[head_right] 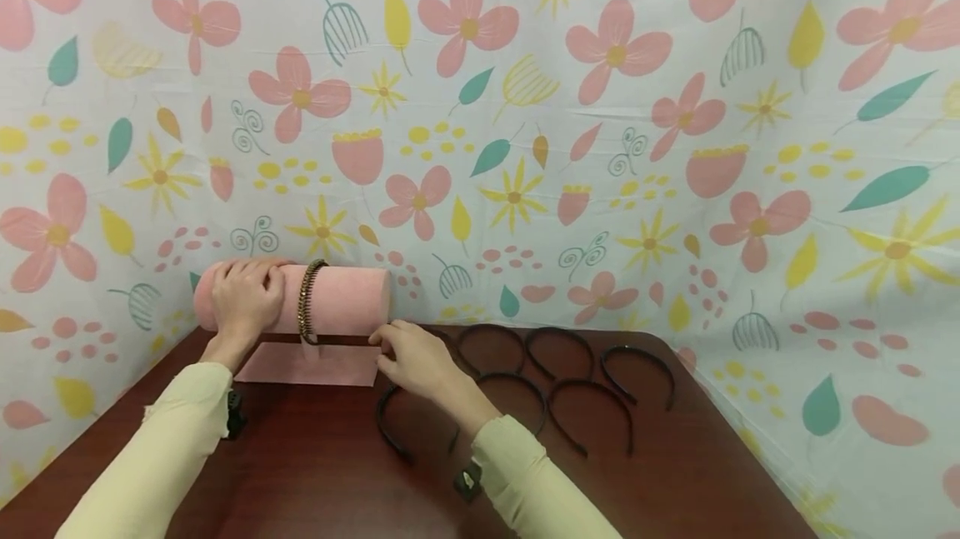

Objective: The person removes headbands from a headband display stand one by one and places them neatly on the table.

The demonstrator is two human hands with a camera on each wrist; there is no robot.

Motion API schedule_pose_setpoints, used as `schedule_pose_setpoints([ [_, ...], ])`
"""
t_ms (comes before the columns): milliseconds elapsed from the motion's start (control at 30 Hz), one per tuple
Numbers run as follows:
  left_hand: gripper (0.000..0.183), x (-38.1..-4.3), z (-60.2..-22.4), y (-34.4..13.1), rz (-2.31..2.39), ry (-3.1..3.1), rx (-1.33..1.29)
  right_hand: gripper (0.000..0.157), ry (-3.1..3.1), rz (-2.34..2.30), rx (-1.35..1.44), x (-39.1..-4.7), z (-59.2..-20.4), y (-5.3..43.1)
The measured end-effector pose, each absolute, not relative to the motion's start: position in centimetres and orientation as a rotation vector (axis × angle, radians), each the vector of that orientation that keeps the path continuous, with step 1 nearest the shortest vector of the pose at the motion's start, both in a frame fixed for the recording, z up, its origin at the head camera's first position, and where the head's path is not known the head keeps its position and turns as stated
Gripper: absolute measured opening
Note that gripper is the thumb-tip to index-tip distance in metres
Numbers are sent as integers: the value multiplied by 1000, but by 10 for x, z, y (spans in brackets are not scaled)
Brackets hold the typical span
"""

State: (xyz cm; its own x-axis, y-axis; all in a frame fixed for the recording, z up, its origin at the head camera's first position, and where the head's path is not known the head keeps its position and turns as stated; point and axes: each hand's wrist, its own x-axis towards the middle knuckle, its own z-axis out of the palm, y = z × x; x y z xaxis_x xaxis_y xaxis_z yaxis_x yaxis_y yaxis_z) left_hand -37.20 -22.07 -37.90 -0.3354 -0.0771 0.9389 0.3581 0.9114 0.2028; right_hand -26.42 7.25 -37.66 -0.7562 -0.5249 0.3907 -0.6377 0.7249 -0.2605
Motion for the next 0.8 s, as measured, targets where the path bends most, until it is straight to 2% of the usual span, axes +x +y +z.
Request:
schedule_pose_setpoints([
  [400, 34, -371, -375, -223, -449, -1876, -205, 31, -2395, 532, 985, -279, -366, 43],
  [800, 35, -371, -378, -221, -443, -1892, -189, 54, -2340, 422, 956, -287, -358, 11],
])
